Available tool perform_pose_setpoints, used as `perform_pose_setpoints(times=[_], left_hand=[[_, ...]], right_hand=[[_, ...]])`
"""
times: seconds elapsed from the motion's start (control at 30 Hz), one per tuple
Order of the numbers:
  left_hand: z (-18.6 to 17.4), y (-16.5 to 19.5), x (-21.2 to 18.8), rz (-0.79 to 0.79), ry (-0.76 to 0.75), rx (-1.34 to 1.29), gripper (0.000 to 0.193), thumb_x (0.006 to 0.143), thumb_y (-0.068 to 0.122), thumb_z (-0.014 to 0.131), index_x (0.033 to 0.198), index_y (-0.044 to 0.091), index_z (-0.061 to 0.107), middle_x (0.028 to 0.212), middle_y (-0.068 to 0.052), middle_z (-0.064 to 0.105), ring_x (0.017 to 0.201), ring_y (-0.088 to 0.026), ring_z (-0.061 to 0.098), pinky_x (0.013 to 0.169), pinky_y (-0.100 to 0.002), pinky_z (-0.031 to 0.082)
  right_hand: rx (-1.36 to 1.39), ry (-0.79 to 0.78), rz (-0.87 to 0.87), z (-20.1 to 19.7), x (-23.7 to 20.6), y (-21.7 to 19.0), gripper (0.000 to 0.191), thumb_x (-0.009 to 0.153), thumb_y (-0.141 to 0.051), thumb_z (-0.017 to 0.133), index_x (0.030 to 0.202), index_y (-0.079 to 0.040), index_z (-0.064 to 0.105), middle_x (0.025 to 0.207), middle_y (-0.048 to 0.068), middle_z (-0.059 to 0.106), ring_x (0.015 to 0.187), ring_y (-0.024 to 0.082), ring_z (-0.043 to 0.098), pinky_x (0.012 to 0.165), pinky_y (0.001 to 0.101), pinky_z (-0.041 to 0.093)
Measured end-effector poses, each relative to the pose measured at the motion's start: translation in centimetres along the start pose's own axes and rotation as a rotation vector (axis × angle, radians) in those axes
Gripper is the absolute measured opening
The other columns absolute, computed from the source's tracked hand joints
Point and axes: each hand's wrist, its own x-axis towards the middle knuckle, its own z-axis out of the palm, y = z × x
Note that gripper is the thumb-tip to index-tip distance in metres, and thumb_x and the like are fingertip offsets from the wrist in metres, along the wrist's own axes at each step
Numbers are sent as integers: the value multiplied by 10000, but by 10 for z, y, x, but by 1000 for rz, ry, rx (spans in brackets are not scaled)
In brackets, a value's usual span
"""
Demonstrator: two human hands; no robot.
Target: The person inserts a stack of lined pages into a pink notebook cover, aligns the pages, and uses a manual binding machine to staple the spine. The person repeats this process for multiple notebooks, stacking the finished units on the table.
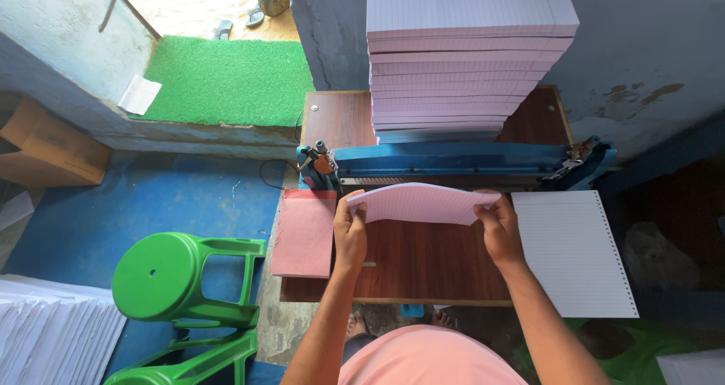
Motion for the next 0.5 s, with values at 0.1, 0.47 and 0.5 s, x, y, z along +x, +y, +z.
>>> perform_pose_setpoints(times=[0.1, 0.47, 0.5], left_hand=[[1, -10, 4, 24, 5, 3, 148, 1059, 34, 504, 1153, 12, 617, 1044, -45, 647, 980, -98, 577, 878, -234, 471], [-2, -3, 2, -78, -39, -70, 224, 1039, 20, 505, 1246, 50, 584, 1109, -26, 610, 1037, -85, 571, 920, -230, 478], [-2, -1, 2, -77, -40, -68, 228, 1040, 17, 502, 1249, 48, 587, 1112, -28, 608, 1041, -85, 568, 924, -229, 473]], right_hand=[[-22, 12, -45, 2, 2, 2, 238, 987, -112, 566, 1205, -31, 621, 1150, 84, 679, 1090, 155, 610, 1006, 313, 444], [19, 38, -31, -4, 4, -12, 276, 931, -67, 517, 1183, -32, 624, 1117, 91, 665, 1088, 174, 603, 1010, 348, 463], [32, 35, -26, -2, 3, -15, 305, 918, -61, 509, 1200, -35, 621, 1128, 90, 662, 1102, 174, 600, 1022, 349, 459]])
